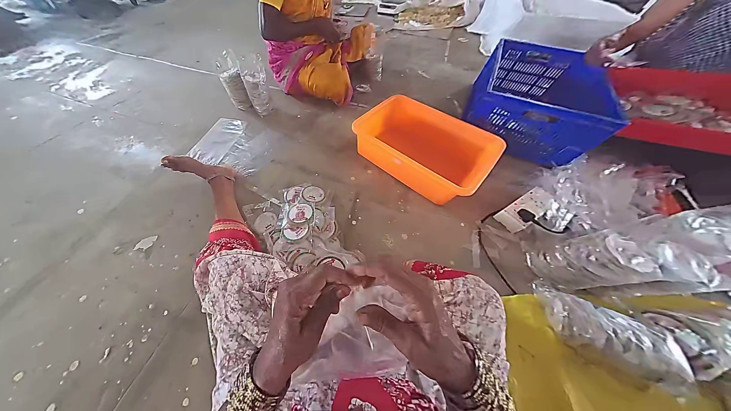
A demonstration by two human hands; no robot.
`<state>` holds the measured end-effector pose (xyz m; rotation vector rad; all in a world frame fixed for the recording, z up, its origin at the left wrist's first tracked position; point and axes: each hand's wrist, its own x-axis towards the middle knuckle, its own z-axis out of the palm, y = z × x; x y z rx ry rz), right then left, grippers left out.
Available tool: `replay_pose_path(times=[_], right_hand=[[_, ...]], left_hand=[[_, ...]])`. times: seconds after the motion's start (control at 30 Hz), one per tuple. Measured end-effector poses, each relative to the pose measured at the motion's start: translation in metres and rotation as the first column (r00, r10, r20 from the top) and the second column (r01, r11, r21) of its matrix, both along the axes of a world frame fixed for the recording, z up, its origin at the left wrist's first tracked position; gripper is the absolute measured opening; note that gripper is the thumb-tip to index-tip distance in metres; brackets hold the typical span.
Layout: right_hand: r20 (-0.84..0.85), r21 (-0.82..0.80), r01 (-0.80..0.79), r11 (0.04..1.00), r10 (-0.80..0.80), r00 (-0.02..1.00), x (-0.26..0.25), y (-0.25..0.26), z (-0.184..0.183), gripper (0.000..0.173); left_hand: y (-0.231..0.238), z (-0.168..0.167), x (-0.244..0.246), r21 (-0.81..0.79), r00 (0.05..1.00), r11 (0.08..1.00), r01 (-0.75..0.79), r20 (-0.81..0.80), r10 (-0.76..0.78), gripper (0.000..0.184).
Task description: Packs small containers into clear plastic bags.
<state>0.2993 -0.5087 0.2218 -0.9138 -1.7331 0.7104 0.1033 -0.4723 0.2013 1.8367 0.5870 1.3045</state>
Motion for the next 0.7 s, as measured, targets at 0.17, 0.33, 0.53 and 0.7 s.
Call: replay_pose_path(times=[0.17,0.33,0.53,0.7], right_hand=[[0.131,0.022,-0.063,0.998,0.06,0.99,0.012,-0.001,0.016,0.024],[0.257,0.014,-0.146,0.989,0.137,0.957,0.009,-0.003,0.024,0.033],[0.458,-0.061,-0.204,0.977,0.209,0.864,0.035,-0.001,0.018,0.028],[0.659,0.311,0.016,0.95,-0.228,0.717,0.032,-0.001,0.034,0.026]], left_hand=[[0.008,0.005,-0.011,0.134,0.997,0.99,-0.036,-0.062,0.045,0.028],[0.018,0.016,-0.02,0.205,0.992,0.978,-0.038,-0.108,0.061,0.028],[0.03,0.035,-0.048,0.137,0.988,0.987,0.079,0.123,-0.096,0.016],[0.025,0.055,-0.072,0.237,0.973,0.97,0.045,-0.232,0.012,0.051]])
